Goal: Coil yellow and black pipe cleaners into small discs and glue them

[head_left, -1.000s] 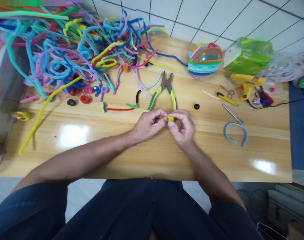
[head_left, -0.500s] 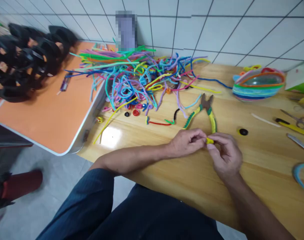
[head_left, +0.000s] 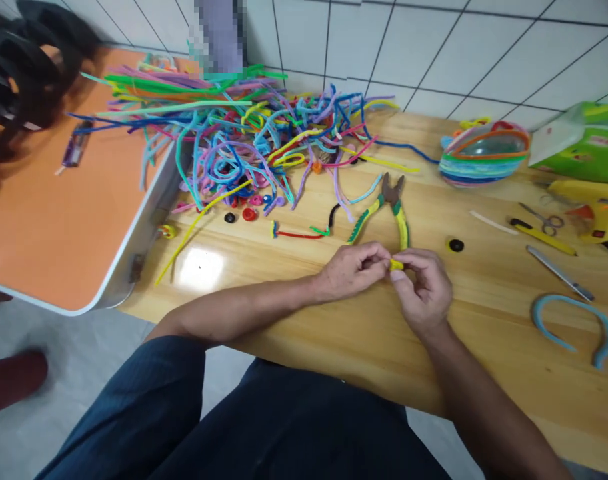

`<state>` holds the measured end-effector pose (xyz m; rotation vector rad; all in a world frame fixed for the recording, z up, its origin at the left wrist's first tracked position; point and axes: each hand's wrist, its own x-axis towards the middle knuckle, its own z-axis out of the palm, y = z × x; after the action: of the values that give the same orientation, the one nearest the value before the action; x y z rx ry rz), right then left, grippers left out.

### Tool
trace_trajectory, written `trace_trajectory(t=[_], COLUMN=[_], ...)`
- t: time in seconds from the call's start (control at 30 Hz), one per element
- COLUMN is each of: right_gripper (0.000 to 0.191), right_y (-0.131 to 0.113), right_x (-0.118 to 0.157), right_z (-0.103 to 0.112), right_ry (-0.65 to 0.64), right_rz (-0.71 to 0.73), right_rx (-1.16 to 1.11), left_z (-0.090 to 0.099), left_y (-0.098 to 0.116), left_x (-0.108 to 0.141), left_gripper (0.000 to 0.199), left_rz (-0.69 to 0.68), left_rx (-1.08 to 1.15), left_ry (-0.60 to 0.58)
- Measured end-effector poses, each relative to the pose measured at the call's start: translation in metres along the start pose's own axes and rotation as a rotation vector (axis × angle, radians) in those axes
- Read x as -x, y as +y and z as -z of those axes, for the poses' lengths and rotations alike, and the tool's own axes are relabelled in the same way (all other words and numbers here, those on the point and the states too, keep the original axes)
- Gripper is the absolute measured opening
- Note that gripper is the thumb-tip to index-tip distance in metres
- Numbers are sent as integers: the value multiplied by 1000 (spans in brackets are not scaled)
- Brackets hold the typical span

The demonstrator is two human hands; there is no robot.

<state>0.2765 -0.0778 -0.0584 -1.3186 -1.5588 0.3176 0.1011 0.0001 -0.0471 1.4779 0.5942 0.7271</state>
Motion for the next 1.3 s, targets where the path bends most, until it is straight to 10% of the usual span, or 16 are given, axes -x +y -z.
trace_trajectory(t=[1.3], right_gripper=[20], right_y=[-7], right_x=[-1], right_z=[-3], right_ry=[-33], right_rz=[-44], right_rx=[26], left_z=[3], left_y=[0], left_x=[0], left_gripper=[15], left_rz=[-84], left_rx=[-135], left_ry=[28])
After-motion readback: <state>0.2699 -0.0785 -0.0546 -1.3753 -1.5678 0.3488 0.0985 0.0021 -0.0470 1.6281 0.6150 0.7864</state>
